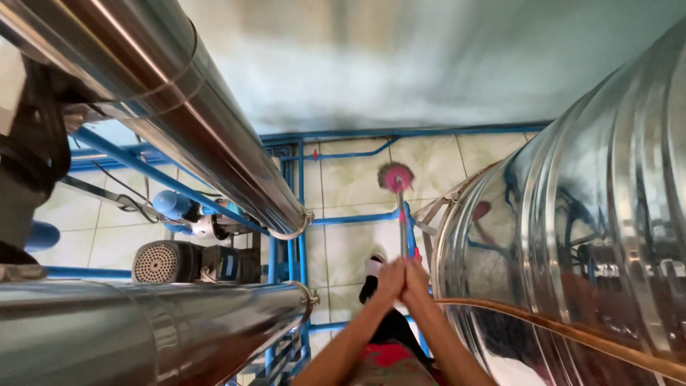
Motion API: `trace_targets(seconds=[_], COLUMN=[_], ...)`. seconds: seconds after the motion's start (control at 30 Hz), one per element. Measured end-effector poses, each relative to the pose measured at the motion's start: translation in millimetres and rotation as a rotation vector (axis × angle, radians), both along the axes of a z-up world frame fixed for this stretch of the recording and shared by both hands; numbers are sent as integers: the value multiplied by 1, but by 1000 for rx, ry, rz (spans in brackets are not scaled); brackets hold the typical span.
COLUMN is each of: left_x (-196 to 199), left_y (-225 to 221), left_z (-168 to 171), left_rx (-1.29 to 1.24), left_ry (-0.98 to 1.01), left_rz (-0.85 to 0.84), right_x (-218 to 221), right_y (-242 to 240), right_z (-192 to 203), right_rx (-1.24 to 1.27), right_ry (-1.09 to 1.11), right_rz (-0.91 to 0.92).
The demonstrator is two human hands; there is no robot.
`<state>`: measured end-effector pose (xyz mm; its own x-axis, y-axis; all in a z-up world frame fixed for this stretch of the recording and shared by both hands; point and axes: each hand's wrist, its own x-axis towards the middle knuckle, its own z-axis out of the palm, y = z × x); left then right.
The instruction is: Mop the tile floor in a water production facility.
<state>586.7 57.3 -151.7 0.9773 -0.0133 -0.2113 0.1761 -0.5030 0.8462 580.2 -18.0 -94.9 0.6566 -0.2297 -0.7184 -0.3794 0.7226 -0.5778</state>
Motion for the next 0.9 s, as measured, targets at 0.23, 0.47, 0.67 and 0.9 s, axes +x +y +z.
trace_targets(seconds=[0.23, 0.47, 0.67, 0.9], left_x=[-14, 73, 89, 111], left_y=[10, -14, -34, -22], left_z=[120, 133, 129, 22], left_rx=[-387, -568, -911, -1096], left_ry=[317, 370, 619, 688], left_rz=[215, 219, 262, 373], right_x=[-4, 105, 251, 299], right_y=[2, -51, -104, -79], right_z=[24, 39, -143, 21], right_rx=[6, -3, 272, 348], right_ry=[51, 57, -64, -59], right_rz=[-31, -14, 47, -4])
